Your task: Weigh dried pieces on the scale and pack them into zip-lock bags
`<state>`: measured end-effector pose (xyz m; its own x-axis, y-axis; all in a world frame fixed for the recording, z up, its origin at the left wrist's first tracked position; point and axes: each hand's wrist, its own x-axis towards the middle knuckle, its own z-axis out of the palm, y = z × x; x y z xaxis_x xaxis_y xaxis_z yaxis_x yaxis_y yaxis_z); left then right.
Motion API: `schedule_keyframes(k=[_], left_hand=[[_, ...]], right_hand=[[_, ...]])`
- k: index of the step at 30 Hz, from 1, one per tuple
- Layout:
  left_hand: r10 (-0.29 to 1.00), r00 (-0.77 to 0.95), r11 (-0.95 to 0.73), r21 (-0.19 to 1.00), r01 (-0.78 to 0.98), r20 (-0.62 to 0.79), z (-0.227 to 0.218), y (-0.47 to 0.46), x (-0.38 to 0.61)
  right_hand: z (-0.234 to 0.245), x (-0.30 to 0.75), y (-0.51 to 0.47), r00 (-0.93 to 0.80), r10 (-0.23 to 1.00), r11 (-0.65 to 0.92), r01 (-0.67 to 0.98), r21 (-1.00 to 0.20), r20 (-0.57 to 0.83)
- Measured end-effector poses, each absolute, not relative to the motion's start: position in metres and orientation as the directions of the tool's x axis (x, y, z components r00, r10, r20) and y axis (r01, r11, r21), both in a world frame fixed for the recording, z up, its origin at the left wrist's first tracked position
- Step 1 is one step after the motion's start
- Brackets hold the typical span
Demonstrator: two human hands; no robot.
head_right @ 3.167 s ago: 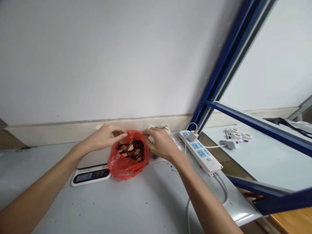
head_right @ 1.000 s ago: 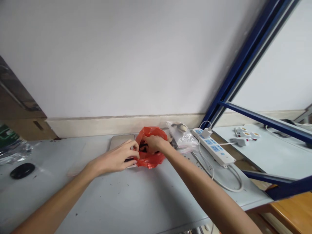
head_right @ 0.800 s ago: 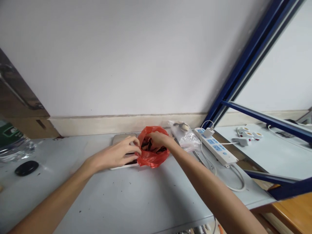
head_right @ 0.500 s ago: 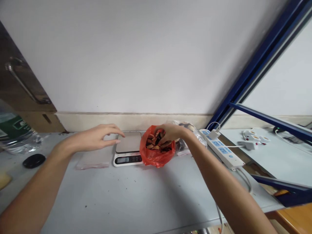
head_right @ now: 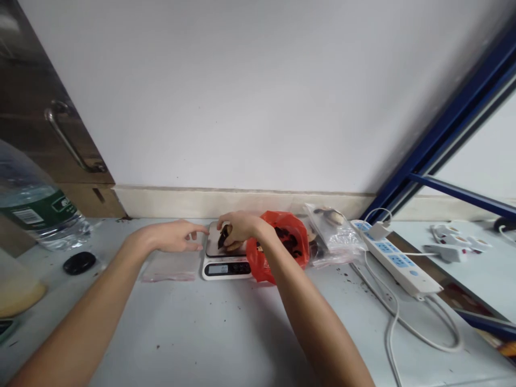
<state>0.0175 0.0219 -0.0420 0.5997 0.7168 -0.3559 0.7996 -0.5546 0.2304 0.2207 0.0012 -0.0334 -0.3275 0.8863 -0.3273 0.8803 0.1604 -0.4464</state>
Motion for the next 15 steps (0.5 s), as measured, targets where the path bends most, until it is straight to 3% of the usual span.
schedule_keyframes(k=[15], left_hand=[[0.76, 0.512, -0.481, 0.185, 0.857, -0.4, -0.03, 0.02, 0.02]], right_hand=[[-0.048, 0.252, 0.0, -0.279, 0.958, 0.182, 0.768, -0.613, -0.065]])
